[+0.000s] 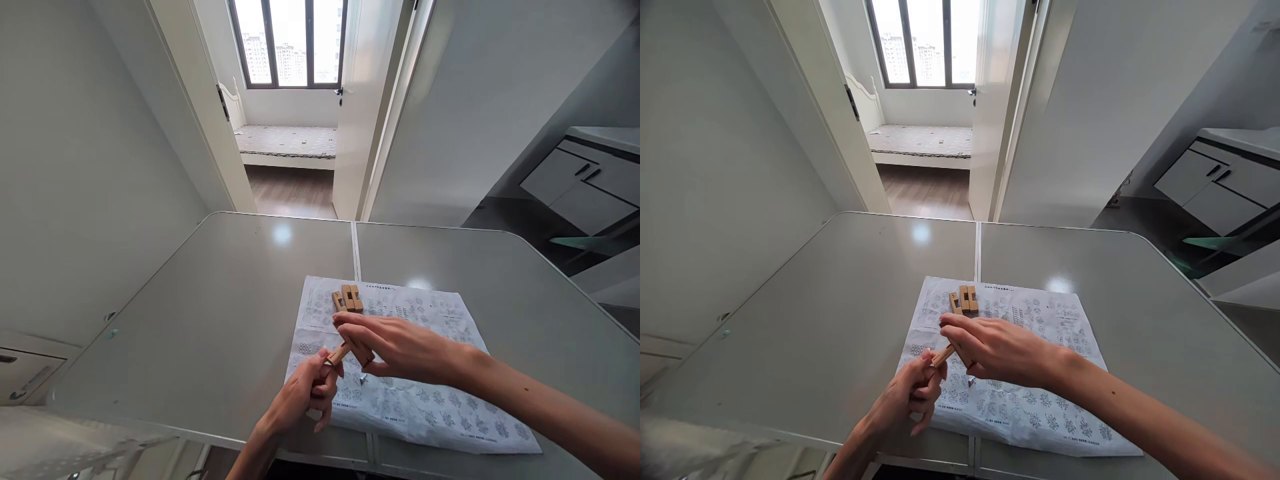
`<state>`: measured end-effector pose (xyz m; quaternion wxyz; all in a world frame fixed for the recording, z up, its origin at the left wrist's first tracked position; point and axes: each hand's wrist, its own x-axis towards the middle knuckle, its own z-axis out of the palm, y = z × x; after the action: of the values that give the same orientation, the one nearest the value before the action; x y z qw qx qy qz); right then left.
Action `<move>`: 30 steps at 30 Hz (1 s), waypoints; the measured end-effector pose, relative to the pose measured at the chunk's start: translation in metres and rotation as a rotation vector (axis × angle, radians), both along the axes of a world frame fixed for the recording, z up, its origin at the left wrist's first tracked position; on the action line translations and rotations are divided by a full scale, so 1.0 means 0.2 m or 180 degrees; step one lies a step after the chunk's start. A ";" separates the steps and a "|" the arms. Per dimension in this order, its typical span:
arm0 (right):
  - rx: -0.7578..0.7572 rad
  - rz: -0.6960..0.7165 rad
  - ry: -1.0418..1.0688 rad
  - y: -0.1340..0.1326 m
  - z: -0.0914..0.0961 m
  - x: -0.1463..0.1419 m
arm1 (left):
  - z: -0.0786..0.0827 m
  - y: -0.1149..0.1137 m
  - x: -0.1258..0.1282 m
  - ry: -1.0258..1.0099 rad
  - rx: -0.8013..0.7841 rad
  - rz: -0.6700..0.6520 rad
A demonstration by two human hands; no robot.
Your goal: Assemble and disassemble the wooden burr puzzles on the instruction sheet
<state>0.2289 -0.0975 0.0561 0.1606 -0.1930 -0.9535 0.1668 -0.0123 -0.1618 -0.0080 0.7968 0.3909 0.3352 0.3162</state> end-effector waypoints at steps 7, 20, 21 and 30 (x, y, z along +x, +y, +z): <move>0.0438 -0.0023 0.0249 -0.02 -0.01 0.01 | -0.01 0.01 -0.04 -0.0763 -0.0454 -0.0195; 0.0833 0.0108 0.0452 -0.03 0.01 -0.06 | 0.00 0.02 -0.07 -0.0910 -0.0590 -0.0197; 0.0830 0.0072 0.0462 -0.02 0.02 -0.05 | 0.00 0.02 -0.06 -0.0852 -0.0569 -0.0167; 0.0551 -0.0986 0.0209 0.05 -0.05 0.37 | 0.01 0.00 -0.03 -0.0319 -0.0515 0.0005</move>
<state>0.3027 -0.0876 0.0459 0.2313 -0.3175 -0.9174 0.0636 -0.0186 -0.1615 -0.0058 0.8413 0.3087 0.3197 0.3078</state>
